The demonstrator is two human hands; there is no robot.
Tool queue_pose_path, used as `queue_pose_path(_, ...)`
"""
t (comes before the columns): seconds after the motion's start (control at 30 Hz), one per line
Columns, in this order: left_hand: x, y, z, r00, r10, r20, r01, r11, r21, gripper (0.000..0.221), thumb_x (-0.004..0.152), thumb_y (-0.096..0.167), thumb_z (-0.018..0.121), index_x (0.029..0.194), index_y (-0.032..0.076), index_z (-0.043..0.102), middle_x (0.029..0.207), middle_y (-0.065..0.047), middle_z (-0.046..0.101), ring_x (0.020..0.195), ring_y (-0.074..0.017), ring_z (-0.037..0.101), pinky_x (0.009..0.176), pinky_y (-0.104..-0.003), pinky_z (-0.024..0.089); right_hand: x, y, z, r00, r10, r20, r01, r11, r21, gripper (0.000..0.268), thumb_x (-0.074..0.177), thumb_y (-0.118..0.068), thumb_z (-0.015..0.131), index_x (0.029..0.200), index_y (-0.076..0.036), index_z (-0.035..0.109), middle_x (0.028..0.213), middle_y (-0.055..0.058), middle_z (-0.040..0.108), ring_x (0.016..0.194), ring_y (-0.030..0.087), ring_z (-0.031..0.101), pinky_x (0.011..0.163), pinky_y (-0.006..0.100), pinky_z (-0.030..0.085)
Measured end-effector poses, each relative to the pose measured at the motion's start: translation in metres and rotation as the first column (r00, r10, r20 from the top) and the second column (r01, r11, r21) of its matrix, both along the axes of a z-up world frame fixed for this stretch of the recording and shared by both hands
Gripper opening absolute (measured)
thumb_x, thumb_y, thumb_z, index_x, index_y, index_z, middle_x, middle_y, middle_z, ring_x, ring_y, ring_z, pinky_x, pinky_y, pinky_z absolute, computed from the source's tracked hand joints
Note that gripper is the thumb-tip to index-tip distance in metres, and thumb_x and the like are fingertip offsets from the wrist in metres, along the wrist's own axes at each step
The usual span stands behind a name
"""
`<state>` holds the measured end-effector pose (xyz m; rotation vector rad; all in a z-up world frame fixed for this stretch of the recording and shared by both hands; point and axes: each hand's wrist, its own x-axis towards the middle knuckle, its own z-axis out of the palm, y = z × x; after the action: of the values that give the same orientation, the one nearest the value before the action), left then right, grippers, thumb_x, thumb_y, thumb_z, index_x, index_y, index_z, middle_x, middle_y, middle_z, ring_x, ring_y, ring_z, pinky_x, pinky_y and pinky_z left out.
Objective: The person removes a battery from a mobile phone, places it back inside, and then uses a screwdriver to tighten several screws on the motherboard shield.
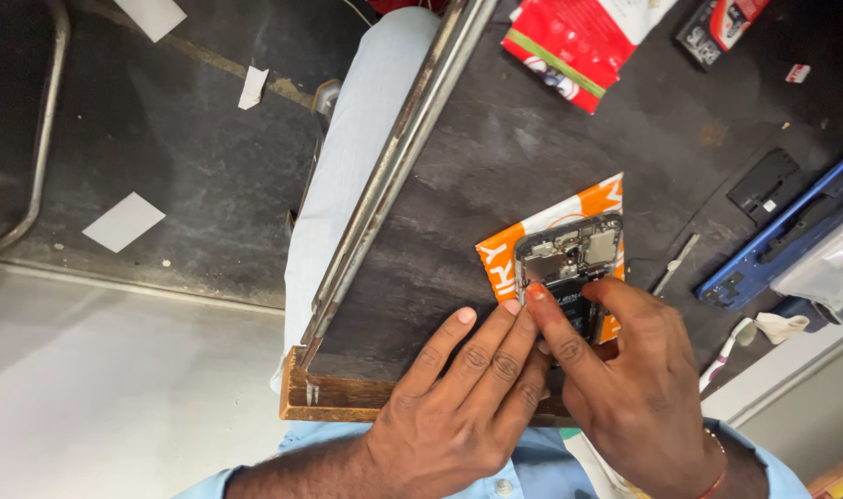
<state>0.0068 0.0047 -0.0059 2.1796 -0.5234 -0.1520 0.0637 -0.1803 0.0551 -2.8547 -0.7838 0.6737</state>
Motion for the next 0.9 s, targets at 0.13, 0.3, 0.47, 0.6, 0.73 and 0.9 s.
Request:
queue_pose_path(0.13,0.001,-0.001,0.001,1.000,-0.005,-0.004,0.005,1.000,-0.012,0.030,0.107,0.026,0.060,0.124,0.004,0.072,0.145,-0.019,0.062,0.139,-0.0286,0.057,0.120,-0.048,0.039,0.006,-0.003,0.004,0.996,-0.050,-0.071,0.053,0.998,0.040,0.065,0.068,0.006,0.068,0.128,-0.016,0.072,0.121,0.018,0.056,0.105,0.035,0.057,0.090,0.044,0.050)
queue_pose_path(0.3,0.003,-0.001,0.005,1.000,0.005,-0.023,-0.005,1.000,-0.020,0.034,0.107,0.029,0.062,0.128,0.004,0.070,0.149,-0.019,0.059,0.140,-0.0286,0.056,0.119,-0.048,0.037,-0.004,-0.008,0.008,0.939,-0.343,-0.009,0.335,0.913,0.235,0.051,0.077,0.015,0.066,0.122,-0.006,0.072,0.119,0.017,0.058,0.100,0.027,0.063,0.081,0.034,0.052)
queue_pose_path(0.47,0.008,0.000,0.013,0.997,0.010,-0.080,-0.015,0.998,-0.065,0.036,0.103,0.028,0.069,0.129,0.004,0.070,0.149,-0.018,0.058,0.138,-0.0295,0.057,0.119,-0.050,0.035,-0.024,-0.012,0.005,0.917,-0.397,-0.025,0.380,0.856,0.351,0.043,0.075,0.012,0.071,0.114,-0.004,0.074,0.109,0.015,0.064,0.092,0.026,0.067,0.076,0.034,0.054)
queue_pose_path(0.6,0.011,-0.004,0.017,0.991,0.016,-0.131,-0.029,0.995,-0.100,0.037,0.097,0.026,0.074,0.125,0.003,0.071,0.148,-0.019,0.058,0.136,-0.0313,0.058,0.118,-0.050,0.037,-0.035,-0.020,0.000,0.910,-0.413,0.012,0.372,0.832,0.412,0.036,0.077,0.013,0.072,0.109,-0.002,0.075,0.103,0.015,0.066,0.089,0.026,0.067,0.073,0.034,0.054)
queue_pose_path(0.73,0.011,-0.007,0.021,0.991,0.035,-0.129,-0.046,0.996,-0.077,0.039,0.094,0.024,0.076,0.125,0.002,0.071,0.145,-0.019,0.059,0.133,-0.0325,0.059,0.116,-0.050,0.039,-0.044,-0.030,-0.008,0.923,-0.384,0.034,0.327,0.827,0.456,0.034,0.077,0.012,0.074,0.107,-0.002,0.076,0.100,0.014,0.066,0.088,0.028,0.066,0.073,0.036,0.054)
queue_pose_path(0.9,0.009,-0.013,0.021,0.995,0.043,-0.085,-0.045,0.999,-0.028,0.040,0.093,0.023,0.077,0.125,0.000,0.070,0.143,-0.021,0.059,0.132,-0.0350,0.060,0.114,-0.051,0.043,-0.050,-0.048,-0.008,0.897,-0.439,0.062,0.351,0.789,0.504,0.033,0.081,0.013,0.075,0.111,0.000,0.075,0.102,0.014,0.066,0.087,0.027,0.065,0.073,0.035,0.054)
